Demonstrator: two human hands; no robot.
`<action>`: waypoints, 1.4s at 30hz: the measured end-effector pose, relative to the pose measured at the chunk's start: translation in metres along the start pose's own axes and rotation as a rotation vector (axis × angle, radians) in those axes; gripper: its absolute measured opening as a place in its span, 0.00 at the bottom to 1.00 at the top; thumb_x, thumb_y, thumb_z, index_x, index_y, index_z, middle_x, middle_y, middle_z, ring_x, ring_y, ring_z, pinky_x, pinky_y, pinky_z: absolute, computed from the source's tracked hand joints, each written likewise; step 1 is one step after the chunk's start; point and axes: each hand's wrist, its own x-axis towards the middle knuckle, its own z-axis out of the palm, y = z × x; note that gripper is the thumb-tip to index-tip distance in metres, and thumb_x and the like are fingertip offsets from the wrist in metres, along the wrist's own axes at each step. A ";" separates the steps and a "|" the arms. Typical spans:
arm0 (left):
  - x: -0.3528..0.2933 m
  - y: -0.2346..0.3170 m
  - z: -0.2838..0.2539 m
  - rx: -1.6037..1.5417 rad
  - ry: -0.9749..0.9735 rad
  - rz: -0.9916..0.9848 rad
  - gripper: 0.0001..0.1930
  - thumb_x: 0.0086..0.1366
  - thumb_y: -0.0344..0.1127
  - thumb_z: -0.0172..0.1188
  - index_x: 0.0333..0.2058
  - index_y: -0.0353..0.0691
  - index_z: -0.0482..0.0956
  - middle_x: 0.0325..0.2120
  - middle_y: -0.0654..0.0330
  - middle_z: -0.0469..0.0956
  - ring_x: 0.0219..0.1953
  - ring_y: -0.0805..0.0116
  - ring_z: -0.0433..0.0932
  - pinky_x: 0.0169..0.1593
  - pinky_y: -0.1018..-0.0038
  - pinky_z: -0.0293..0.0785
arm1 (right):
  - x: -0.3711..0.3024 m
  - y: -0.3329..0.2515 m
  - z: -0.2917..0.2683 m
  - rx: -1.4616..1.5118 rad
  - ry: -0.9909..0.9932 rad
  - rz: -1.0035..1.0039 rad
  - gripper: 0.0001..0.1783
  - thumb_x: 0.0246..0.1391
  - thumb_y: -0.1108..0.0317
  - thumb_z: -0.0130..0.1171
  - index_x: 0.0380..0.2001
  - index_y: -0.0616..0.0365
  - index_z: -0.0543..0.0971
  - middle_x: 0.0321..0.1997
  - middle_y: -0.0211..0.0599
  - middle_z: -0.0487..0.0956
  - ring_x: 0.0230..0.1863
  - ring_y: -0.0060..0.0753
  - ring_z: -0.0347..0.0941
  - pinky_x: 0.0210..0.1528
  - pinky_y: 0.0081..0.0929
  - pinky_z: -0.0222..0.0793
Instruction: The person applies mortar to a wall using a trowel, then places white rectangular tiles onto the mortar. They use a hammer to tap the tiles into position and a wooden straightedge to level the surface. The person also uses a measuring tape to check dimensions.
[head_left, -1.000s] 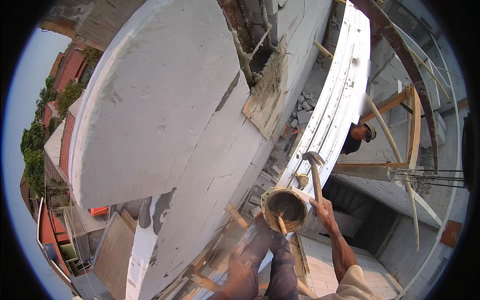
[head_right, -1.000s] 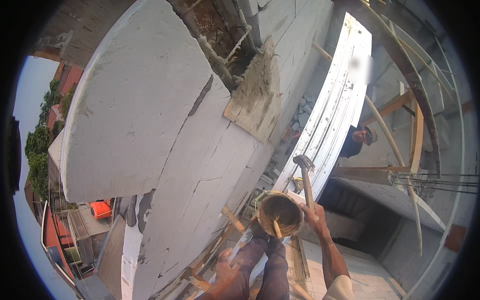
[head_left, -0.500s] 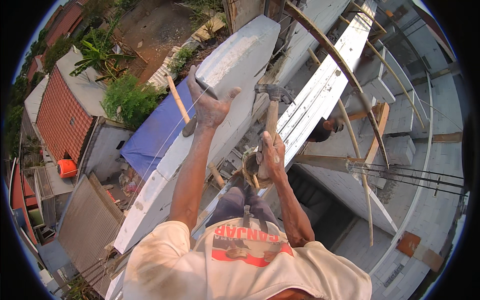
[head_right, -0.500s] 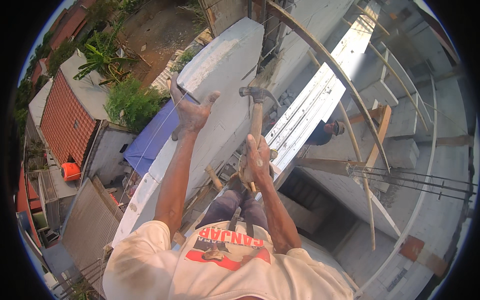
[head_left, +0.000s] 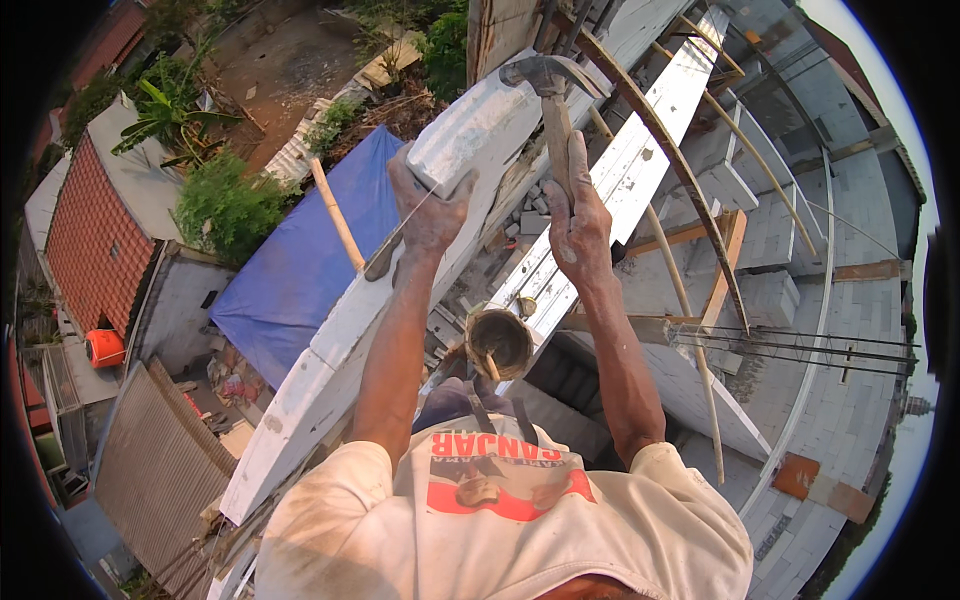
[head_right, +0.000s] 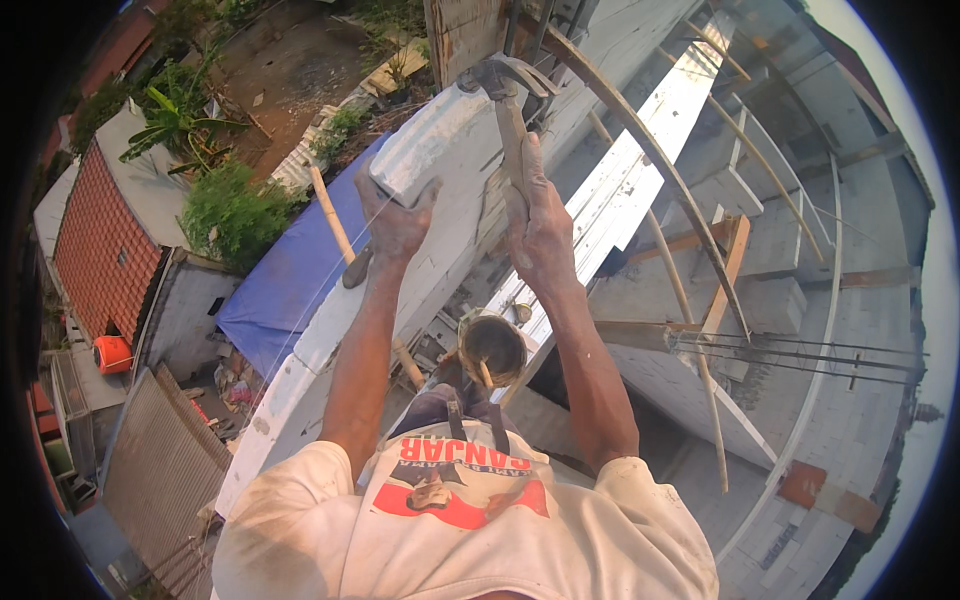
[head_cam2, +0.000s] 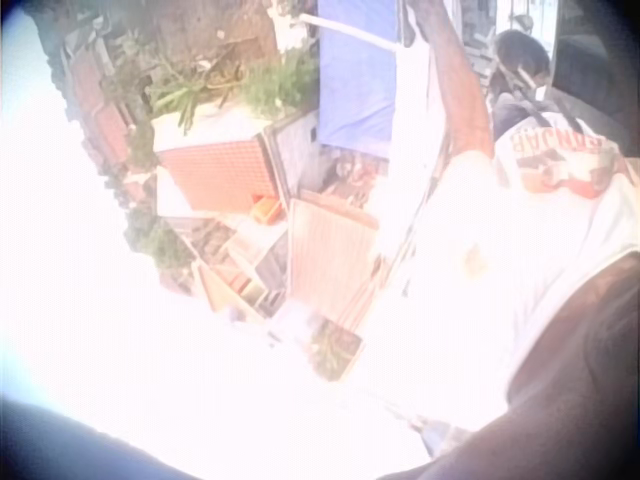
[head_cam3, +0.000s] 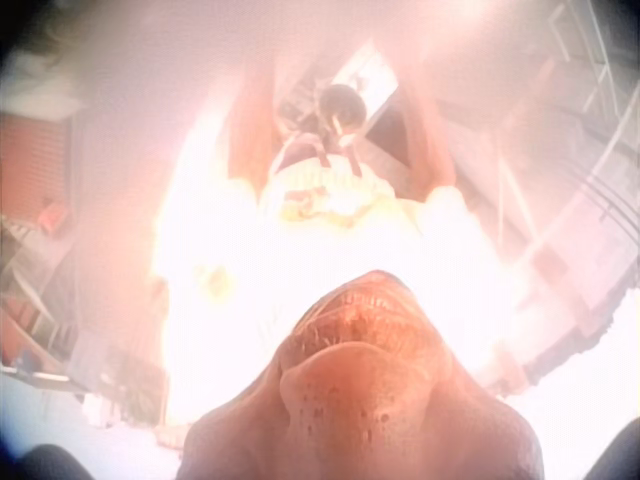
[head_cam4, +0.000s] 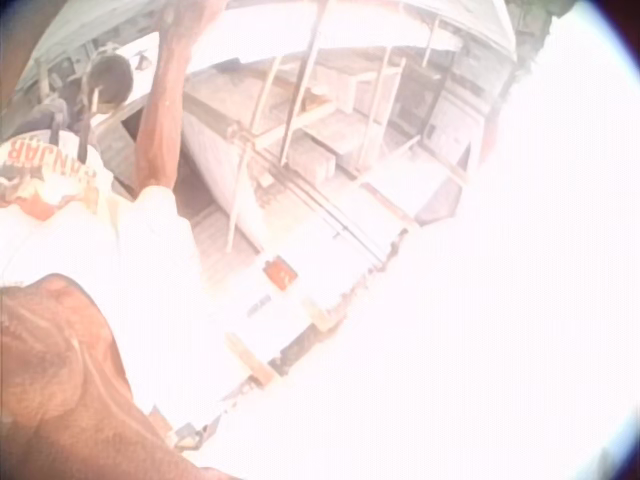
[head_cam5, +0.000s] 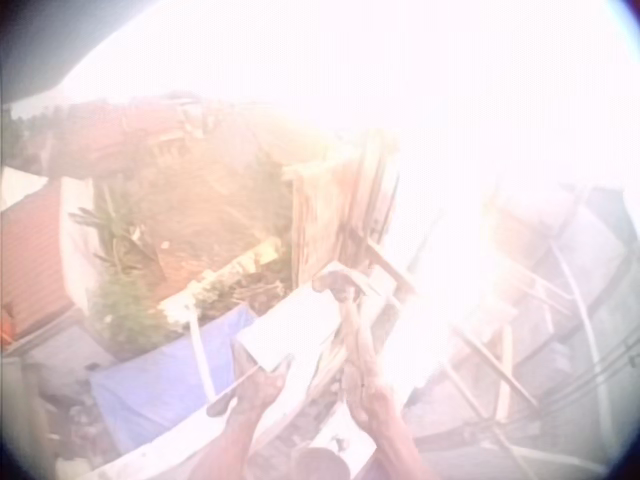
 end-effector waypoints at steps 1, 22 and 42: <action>-0.001 -0.002 0.000 -0.001 -0.001 -0.024 0.44 0.51 0.37 0.80 0.60 0.35 0.60 0.52 0.46 0.67 0.56 0.49 0.71 0.59 0.56 0.70 | 0.007 0.002 0.001 -0.072 -0.174 0.126 0.39 0.66 0.75 0.55 0.77 0.45 0.55 0.52 0.58 0.81 0.49 0.49 0.83 0.50 0.44 0.78; -0.003 0.002 0.003 -0.034 0.032 -0.116 0.44 0.52 0.35 0.79 0.61 0.34 0.59 0.53 0.45 0.69 0.57 0.52 0.73 0.60 0.59 0.70 | 0.031 0.016 0.005 -0.046 -0.090 0.146 0.37 0.68 0.72 0.55 0.77 0.47 0.56 0.53 0.60 0.81 0.48 0.47 0.84 0.50 0.43 0.80; 0.000 0.004 0.001 0.015 0.025 -0.080 0.46 0.50 0.35 0.80 0.62 0.34 0.59 0.52 0.45 0.68 0.57 0.50 0.72 0.60 0.58 0.69 | 0.050 0.031 -0.007 -0.078 0.004 0.130 0.38 0.67 0.67 0.58 0.77 0.43 0.57 0.55 0.57 0.82 0.51 0.50 0.84 0.51 0.46 0.82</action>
